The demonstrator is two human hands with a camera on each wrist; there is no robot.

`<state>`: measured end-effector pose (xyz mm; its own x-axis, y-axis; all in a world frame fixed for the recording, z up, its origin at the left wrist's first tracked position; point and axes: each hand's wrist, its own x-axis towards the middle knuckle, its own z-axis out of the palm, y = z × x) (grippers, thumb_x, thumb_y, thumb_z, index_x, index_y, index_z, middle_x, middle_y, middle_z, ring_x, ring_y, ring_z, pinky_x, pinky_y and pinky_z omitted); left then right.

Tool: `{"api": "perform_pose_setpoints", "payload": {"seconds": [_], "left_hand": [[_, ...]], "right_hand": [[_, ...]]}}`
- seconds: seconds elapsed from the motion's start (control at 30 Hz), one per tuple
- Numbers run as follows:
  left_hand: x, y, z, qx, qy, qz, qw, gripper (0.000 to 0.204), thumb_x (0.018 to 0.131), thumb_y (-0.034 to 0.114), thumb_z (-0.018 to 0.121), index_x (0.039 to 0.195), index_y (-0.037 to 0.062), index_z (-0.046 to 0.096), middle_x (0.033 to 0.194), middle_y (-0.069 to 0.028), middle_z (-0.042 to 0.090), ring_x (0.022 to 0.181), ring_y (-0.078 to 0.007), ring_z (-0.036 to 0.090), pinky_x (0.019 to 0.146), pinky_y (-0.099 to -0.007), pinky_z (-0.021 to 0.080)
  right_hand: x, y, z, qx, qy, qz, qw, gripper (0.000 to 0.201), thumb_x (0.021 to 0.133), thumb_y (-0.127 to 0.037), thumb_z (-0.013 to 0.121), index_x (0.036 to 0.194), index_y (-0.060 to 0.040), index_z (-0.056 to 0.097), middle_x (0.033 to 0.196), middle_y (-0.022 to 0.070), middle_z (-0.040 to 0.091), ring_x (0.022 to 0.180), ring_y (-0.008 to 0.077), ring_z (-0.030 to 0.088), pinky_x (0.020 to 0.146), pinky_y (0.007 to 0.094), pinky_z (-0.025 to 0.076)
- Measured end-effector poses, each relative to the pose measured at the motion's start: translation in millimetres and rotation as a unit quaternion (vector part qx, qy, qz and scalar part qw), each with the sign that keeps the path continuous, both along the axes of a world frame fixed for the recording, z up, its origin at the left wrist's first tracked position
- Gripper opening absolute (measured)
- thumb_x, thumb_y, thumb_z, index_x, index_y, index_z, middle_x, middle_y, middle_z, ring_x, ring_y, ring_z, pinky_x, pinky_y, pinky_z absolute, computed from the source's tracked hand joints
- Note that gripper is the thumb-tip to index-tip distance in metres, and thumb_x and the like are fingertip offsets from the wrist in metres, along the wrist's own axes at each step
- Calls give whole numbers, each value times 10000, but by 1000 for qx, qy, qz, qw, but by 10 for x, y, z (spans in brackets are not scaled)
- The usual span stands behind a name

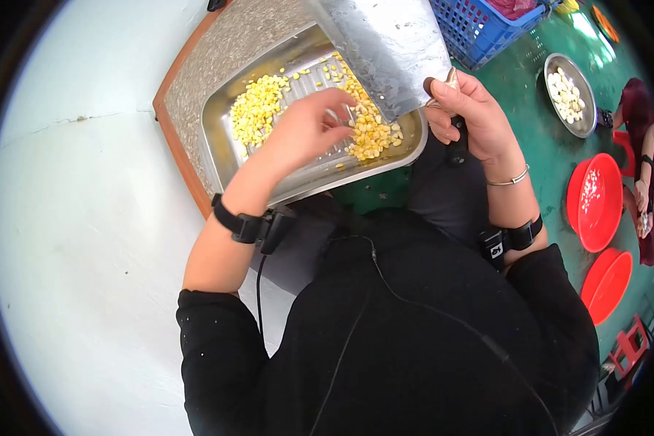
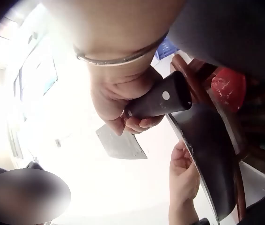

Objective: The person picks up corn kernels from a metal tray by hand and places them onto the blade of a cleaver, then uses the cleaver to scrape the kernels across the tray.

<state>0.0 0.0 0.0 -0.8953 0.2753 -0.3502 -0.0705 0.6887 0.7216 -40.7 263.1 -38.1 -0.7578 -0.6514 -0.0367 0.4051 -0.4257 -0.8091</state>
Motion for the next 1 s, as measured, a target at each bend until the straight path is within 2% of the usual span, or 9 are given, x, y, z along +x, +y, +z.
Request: {"api": "perform_pose_setpoints", "payload": {"seconds": [0.07, 0.23, 0.33, 0.5, 0.57, 0.67, 0.77, 0.9, 1.0], "left_hand": [[17, -206, 67, -57, -7, -4, 998, 173, 780, 106, 730, 879, 25, 613, 793, -70, 646, 722, -157, 624, 693, -310, 507], [198, -252, -121, -185, -108, -90, 973, 134, 783, 75, 710, 853, 10, 615, 722, -65, 634, 711, -140, 621, 671, -287, 498], [265, -5, -262, 4, -66, -7, 998, 148, 854, 75, 655, 986, 8, 659, 892, -89, 687, 789, -156, 654, 746, -278, 520], [145, -268, -97, 19, 49, -1, 999, 202, 828, 94, 677, 1019, 28, 673, 984, -123, 680, 808, -204, 672, 739, -311, 532], [106, -578, -33, -154, 86, 77, 981, 221, 830, 91, 682, 1043, 31, 675, 993, -107, 673, 813, -180, 650, 759, -309, 521], [148, -745, -6, -311, 78, 46, 946, 257, 792, 112, 711, 1037, 43, 679, 954, -112, 667, 761, -206, 643, 720, -329, 518], [223, -712, -145, -301, 98, 43, 947, 203, 746, 125, 731, 933, 55, 698, 915, -134, 660, 816, -293, 646, 706, -380, 514], [202, -713, -269, -342, 121, 45, 931, 172, 728, 148, 742, 871, 60, 703, 886, -142, 655, 821, -312, 641, 710, -397, 511], [216, -755, -269, -339, 119, 30, 933, 169, 747, 129, 730, 879, 32, 691, 896, -136, 659, 760, -278, 644, 682, -362, 503]], "right_hand": [[22, -13, 5, 0, -3, -7, 1000, 220, 959, -273, 577, 881, -69, 598, 612, -19, 487, 477, 60, 416, 449, 212, 328], [-17, 50, -58, -9, -17, -6, 1000, 239, 963, -270, 570, 819, -80, 561, 615, -19, 489, 475, 59, 411, 457, 217, 335], [-12, -7, -50, -17, -26, -2, 1000, 248, 966, -265, 564, 793, -88, 544, 616, -19, 489, 472, 58, 411, 462, 219, 340], [3, 35, -43, -26, -16, -13, 999, 217, 972, -253, 550, 830, -89, 551, 615, -20, 486, 465, 56, 411, 460, 220, 342], [42, 89, -32, -32, -49, -26, 998, 186, 977, -250, 541, 903, -81, 564, 614, -19, 484, 463, 57, 413, 451, 220, 342], [94, 112, -68, -43, -51, -32, 997, 174, 979, -246, 537, 968, -76, 570, 612, -18, 484, 463, 58, 418, 442, 218, 341], [139, 89, -75, -35, -28, -21, 999, 171, 977, -242, 541, 970, -75, 574, 614, -12, 490, 461, 58, 421, 437, 214, 339], [263, 27, 75, 17, -12, -26, 999, 175, 967, -229, 564, 864, -90, 541, 602, -8, 494, 463, 54, 420, 435, 214, 333], [347, 0, 85, 82, 15, 0, 997, 352, 953, -211, 597, 677, -122, 396, 574, -13, 492, 473, 44, 419, 441, 215, 324]]}}
